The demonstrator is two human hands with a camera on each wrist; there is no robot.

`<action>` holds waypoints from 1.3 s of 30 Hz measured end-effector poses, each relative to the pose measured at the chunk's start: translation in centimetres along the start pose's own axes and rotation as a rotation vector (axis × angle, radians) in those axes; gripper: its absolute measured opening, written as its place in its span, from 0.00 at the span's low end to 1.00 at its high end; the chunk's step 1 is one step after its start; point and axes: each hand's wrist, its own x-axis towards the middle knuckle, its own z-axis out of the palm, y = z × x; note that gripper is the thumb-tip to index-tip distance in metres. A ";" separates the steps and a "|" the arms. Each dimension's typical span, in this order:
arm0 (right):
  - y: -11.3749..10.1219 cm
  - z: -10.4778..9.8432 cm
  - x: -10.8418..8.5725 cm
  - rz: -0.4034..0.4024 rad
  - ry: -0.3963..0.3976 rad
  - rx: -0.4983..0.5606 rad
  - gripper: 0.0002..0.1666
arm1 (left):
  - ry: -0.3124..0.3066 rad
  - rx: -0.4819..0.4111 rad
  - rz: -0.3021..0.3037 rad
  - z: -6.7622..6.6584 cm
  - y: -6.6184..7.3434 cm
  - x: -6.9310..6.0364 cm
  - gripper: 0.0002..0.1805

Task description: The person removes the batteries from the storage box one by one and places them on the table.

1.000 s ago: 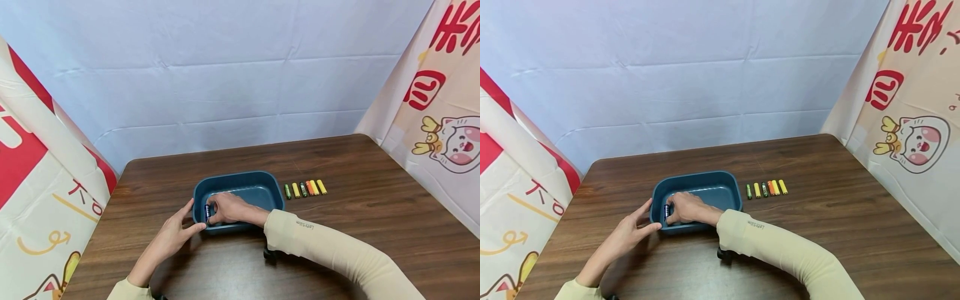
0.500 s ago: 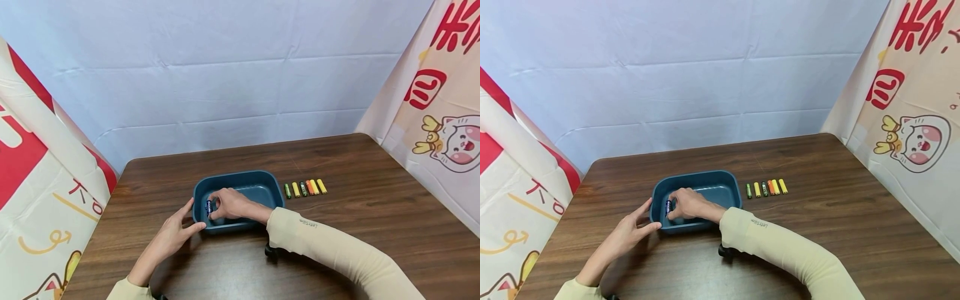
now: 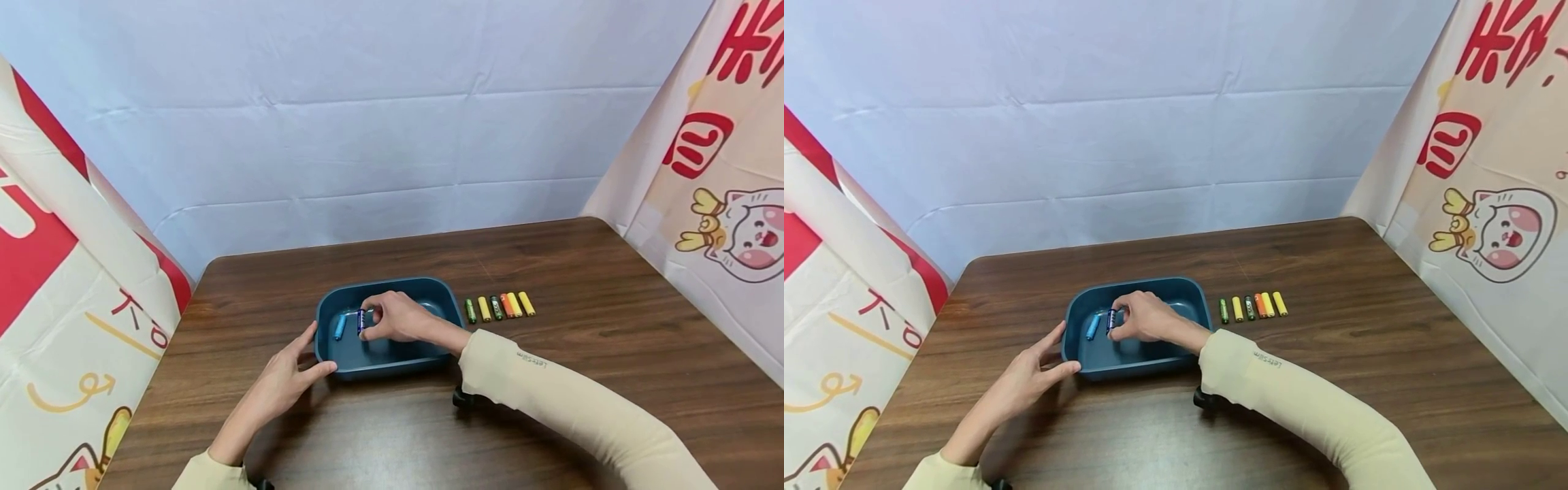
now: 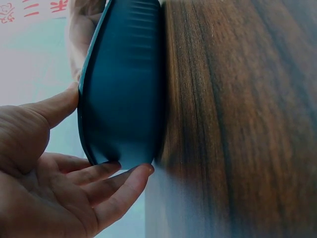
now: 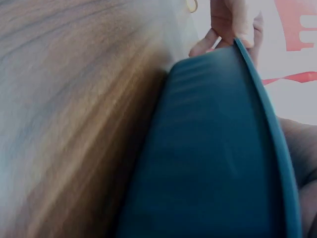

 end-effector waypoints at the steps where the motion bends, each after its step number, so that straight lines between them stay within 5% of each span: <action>1: 0.1 -0.3 -0.2 -0.004 0.007 0.002 0.24 | 0.001 -0.002 -0.004 0.0 0.0 0.0 0.48; 23: 3.2 -7.6 -5.1 -0.062 0.186 -0.029 0.28 | 0.020 -0.025 0.028 -0.1 0.0 -0.1 0.47; 39: 7.2 -11.9 -9.3 -0.018 0.257 -0.060 0.23 | 0.021 -0.023 0.042 -0.2 -0.1 -0.3 0.47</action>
